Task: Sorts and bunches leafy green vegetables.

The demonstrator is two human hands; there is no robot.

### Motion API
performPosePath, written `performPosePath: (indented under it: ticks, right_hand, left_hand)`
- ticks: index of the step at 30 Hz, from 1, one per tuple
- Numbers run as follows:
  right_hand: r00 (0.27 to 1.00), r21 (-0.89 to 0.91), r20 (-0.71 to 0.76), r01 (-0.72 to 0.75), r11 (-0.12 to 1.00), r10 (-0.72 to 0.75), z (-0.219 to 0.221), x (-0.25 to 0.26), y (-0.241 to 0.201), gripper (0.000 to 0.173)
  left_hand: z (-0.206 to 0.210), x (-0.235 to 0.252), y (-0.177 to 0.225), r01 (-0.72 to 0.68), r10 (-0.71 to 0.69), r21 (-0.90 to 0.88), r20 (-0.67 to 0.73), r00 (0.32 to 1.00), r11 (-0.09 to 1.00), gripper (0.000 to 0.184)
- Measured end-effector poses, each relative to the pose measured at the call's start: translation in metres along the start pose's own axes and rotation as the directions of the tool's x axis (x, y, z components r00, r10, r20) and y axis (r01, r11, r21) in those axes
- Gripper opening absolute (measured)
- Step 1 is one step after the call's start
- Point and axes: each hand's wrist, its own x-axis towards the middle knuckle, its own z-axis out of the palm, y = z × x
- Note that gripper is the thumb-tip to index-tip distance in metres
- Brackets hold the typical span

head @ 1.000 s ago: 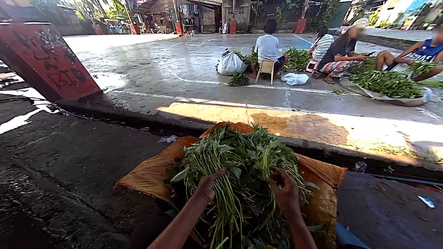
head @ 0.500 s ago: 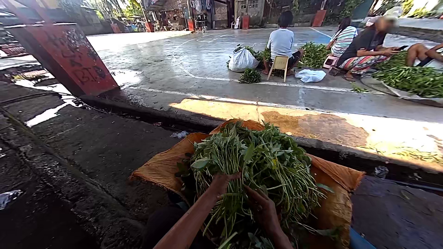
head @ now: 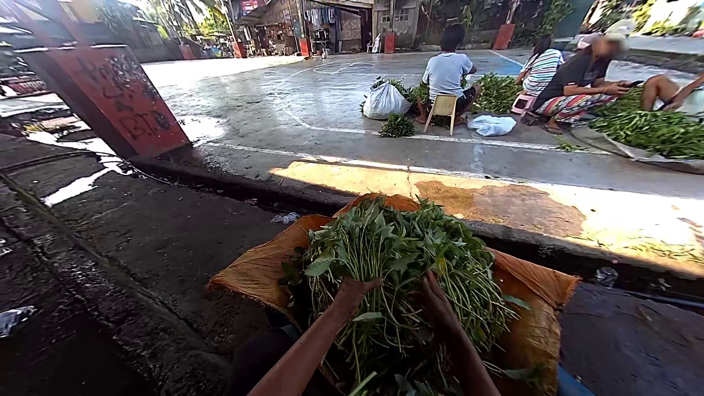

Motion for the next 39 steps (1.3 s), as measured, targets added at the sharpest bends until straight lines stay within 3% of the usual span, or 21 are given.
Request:
performPosePath:
  ticks: [3,6,9,10,13,15,16,18,19,21,23,25,26,27,28,29,30,32,34,36,39]
  right_hand:
    - [0.993,0.024,-0.111,0.032,0.999,-0.03,0.0,-0.002,-0.008,0.058]
    - [0.994,-0.025,0.023,0.105,0.994,-0.105,0.02,-0.019,-0.02,0.046]
    - [0.993,0.09,0.111,0.026,0.996,-0.036,0.051,-0.03,-0.036,0.058]
    - [0.996,0.156,0.086,-0.003,0.988,-0.011,0.06,-0.03,-0.041,0.058]
    - [0.983,0.498,-0.118,-0.064,0.865,0.141,0.083,-0.02,-0.058,0.027]
    - [0.941,0.675,-0.226,-0.036,0.737,0.253,0.091,-0.017,-0.068,0.018]
    - [0.932,0.69,-0.27,0.012,0.724,0.242,0.092,-0.018,-0.069,0.015]
    - [0.945,0.534,-0.327,0.211,0.819,-0.03,0.091,-0.029,-0.048,0.012]
    - [0.915,0.358,-0.314,0.36,0.861,-0.251,0.088,-0.035,-0.031,0.015]
    - [0.805,-0.04,-0.153,0.575,0.817,-0.574,0.079,-0.053,-0.005,0.023]
    - [0.788,-0.306,0.052,0.597,0.741,-0.614,0.065,-0.077,0.009,0.024]
    - [0.886,-0.466,0.26,0.462,0.754,-0.383,0.043,-0.1,0.014,0.021]
    - [0.923,-0.59,0.357,0.342,0.731,-0.145,0.03,-0.108,0.011,0.02]
    - [0.901,-0.735,0.404,0.216,0.642,0.16,0.019,-0.11,0.003,0.025]
    - [0.829,-0.841,0.383,0.129,0.526,0.408,0.013,-0.107,-0.003,0.037]
    - [0.801,-0.875,0.345,0.086,0.476,0.489,0.007,-0.104,-0.005,0.046]
    - [0.855,-0.852,0.33,0.087,0.517,0.4,0.002,-0.103,-0.009,0.047]
    - [0.964,-0.725,0.261,0.154,0.672,0.061,0.003,-0.093,-0.025,0.04]
    - [0.965,-0.575,0.106,0.255,0.777,-0.238,0.019,-0.072,-0.044,0.031]
    - [0.941,-0.453,-0.049,0.278,0.847,-0.335,0.035,-0.047,-0.065,0.032]
    - [0.949,-0.235,-0.195,0.199,0.951,-0.247,0.052,-0.016,-0.078,0.028]
  left_hand:
    - [-0.003,0.001,0.002,-0.018,0.017,-0.031,-0.014,1.0,0.999,0.058]
    - [-0.003,0.0,0.005,-0.019,0.02,-0.058,0.006,1.0,0.998,0.061]
    - [0.002,-0.004,0.003,-0.041,0.043,-0.083,0.018,0.999,0.996,0.059]
    - [0.004,-0.006,0.002,-0.056,0.059,-0.085,0.028,0.998,0.995,0.061]
    - [0.007,-0.007,-0.003,-0.075,0.077,-0.073,0.026,0.997,0.995,0.058]
    - [0.007,-0.007,-0.003,-0.049,0.05,-0.068,0.012,0.999,0.997,0.057]
    - [0.008,-0.007,-0.003,-0.036,0.035,-0.082,-0.012,0.999,0.996,0.057]
    - [0.006,-0.003,-0.002,-0.025,0.017,-0.12,-0.071,0.997,0.992,0.055]
    - [0.005,-0.001,-0.002,-0.03,0.017,-0.138,-0.094,0.995,0.99,0.052]
    - [0.001,0.004,0.0,-0.062,0.04,-0.164,-0.129,0.991,0.985,0.042]
    - [-0.002,0.006,0.002,-0.085,0.063,-0.154,-0.142,0.988,0.984,0.035]
    - [-0.007,0.009,0.004,-0.096,0.079,-0.104,-0.156,0.984,0.99,0.037]
    - [-0.008,0.009,0.005,-0.096,0.083,-0.075,-0.162,0.983,0.993,0.04]
    - [-0.009,0.009,0.007,-0.093,0.083,-0.052,-0.161,0.983,0.994,0.044]
    - [-0.008,0.009,0.008,-0.088,0.082,-0.032,-0.155,0.985,0.996,0.049]
    - [-0.007,0.007,0.009,-0.084,0.081,-0.017,-0.145,0.986,0.996,0.05]
    - [-0.004,0.005,0.009,-0.085,0.083,-0.013,-0.133,0.988,0.996,0.05]
    - [0.004,0.001,0.009,-0.089,0.088,-0.002,-0.09,0.992,0.996,0.05]
    - [0.01,-0.003,0.006,-0.083,0.084,0.035,-0.049,0.995,0.996,0.057]
    - [0.015,-0.007,0.004,-0.082,0.082,0.094,-0.004,0.997,0.992,0.068]
    - [0.018,-0.01,-0.006,-0.119,0.118,0.16,0.018,0.993,0.98,0.078]
